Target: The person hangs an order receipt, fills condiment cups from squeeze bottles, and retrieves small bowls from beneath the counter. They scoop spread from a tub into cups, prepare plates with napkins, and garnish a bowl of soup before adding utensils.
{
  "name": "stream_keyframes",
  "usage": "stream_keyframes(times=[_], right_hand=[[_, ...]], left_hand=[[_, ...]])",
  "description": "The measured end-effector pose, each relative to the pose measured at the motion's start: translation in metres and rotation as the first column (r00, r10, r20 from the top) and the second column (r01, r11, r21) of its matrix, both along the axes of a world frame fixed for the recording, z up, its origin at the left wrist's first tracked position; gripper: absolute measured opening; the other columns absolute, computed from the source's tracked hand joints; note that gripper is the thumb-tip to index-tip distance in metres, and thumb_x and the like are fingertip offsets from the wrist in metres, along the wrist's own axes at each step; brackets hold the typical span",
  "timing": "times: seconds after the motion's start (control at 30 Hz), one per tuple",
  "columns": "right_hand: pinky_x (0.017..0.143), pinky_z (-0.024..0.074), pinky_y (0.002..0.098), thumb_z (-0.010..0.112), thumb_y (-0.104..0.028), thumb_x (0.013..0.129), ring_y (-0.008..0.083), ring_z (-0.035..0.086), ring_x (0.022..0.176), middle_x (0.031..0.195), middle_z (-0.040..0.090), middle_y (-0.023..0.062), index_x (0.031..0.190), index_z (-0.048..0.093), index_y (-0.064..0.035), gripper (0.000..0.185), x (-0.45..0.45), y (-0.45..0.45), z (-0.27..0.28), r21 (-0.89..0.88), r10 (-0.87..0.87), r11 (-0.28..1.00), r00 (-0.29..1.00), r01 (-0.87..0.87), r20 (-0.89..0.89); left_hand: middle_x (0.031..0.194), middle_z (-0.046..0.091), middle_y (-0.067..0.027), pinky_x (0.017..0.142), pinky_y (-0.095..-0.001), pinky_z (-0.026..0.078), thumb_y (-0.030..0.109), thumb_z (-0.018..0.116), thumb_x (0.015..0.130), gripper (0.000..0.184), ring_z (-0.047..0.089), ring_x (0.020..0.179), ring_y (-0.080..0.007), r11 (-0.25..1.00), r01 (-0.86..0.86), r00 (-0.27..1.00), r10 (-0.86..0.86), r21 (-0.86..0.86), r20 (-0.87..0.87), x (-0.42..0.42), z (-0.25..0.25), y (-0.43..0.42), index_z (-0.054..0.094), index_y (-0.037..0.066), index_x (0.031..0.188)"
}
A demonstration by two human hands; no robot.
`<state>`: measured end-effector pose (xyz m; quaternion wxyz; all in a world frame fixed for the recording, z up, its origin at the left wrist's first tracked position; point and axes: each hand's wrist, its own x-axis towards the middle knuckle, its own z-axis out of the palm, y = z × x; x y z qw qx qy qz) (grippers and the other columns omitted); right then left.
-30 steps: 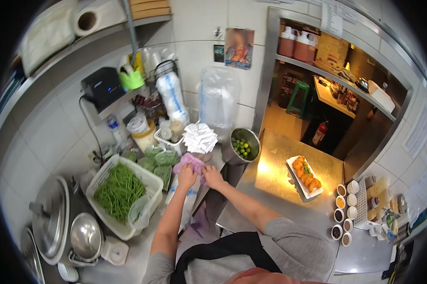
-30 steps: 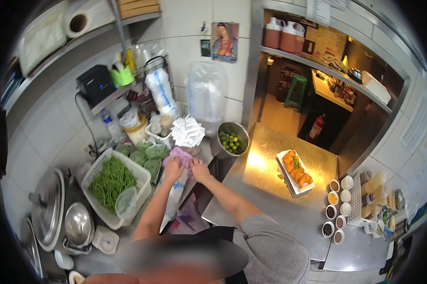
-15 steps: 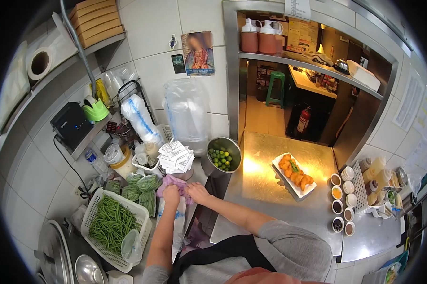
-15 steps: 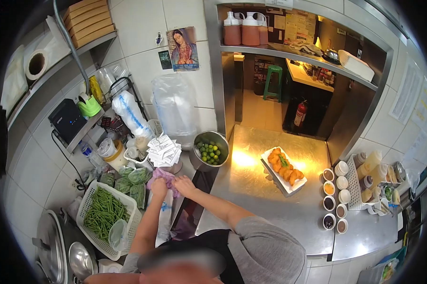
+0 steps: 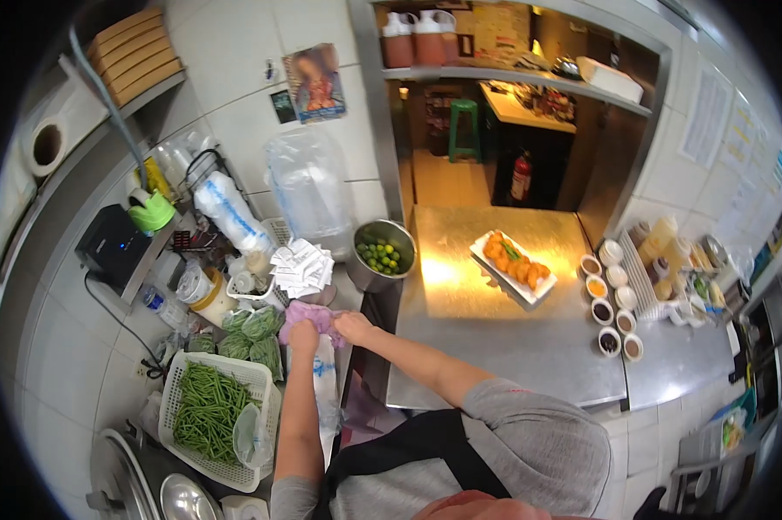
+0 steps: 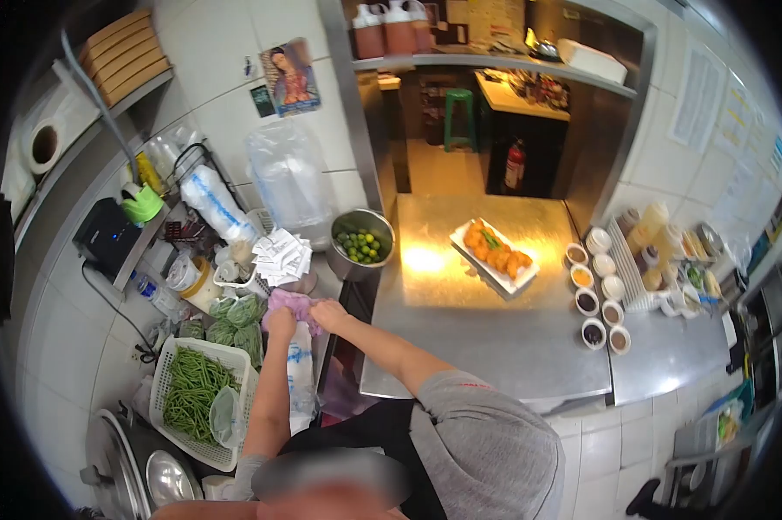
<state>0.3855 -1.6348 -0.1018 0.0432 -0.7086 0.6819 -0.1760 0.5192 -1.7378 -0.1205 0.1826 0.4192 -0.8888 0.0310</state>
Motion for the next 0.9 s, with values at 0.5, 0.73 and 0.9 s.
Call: stream_keyframes(times=[0.5, 0.73, 0.9], right_hand=[[0.089, 0.0387, 0.0408, 0.061, -0.01, 0.072, 0.0303, 0.043, 0.108, 0.118, 0.043, 0.0133, 0.108, 0.049, -0.0039, 0.038, -0.004, 0.122, -0.001, -0.132, -0.103, 0.982, 0.969, 0.136, 0.226], [0.088, 0.0383, 0.0401, 0.059, -0.009, 0.073, 0.0296, 0.043, 0.109, 0.118, 0.043, 0.0128, 0.112, 0.047, -0.004, 0.04, -0.002, 0.103, 0.012, -0.071, -0.055, 0.995, 0.992, 0.064, 0.118], [0.084, 0.0385, 0.0385, 0.056, -0.006, 0.073, 0.0269, 0.044, 0.108, 0.118, 0.046, 0.0102, 0.113, 0.048, -0.0054, 0.041, 0.006, 0.062, 0.018, -0.152, 0.009, 0.988, 1.0, -0.008, 0.002]], left_hand=[[0.07, 0.061, -0.0139, 0.061, -0.0409, 0.047, 0.019, 0.063, 0.069, 0.012, 0.06, 0.068, -0.0301, 0.991, 0.013, 0.999, -0.02, -0.137, -0.049, 0.005, 0.004, -0.002, 0.061, 0.007, 0.069], [0.076, 0.061, -0.0144, 0.066, -0.0417, 0.047, 0.025, 0.06, 0.072, 0.019, 0.059, 0.074, -0.0309, 0.993, -0.115, 0.946, 0.119, 0.031, -0.301, -0.001, 0.016, 0.024, 0.06, 0.007, 0.079], [0.078, 0.062, -0.0149, 0.065, -0.0435, 0.047, 0.028, 0.059, 0.073, 0.02, 0.06, 0.075, -0.0307, 0.999, -0.042, 0.999, 0.043, 0.028, -0.005, -0.004, -0.004, 0.018, 0.062, 0.01, 0.08]])
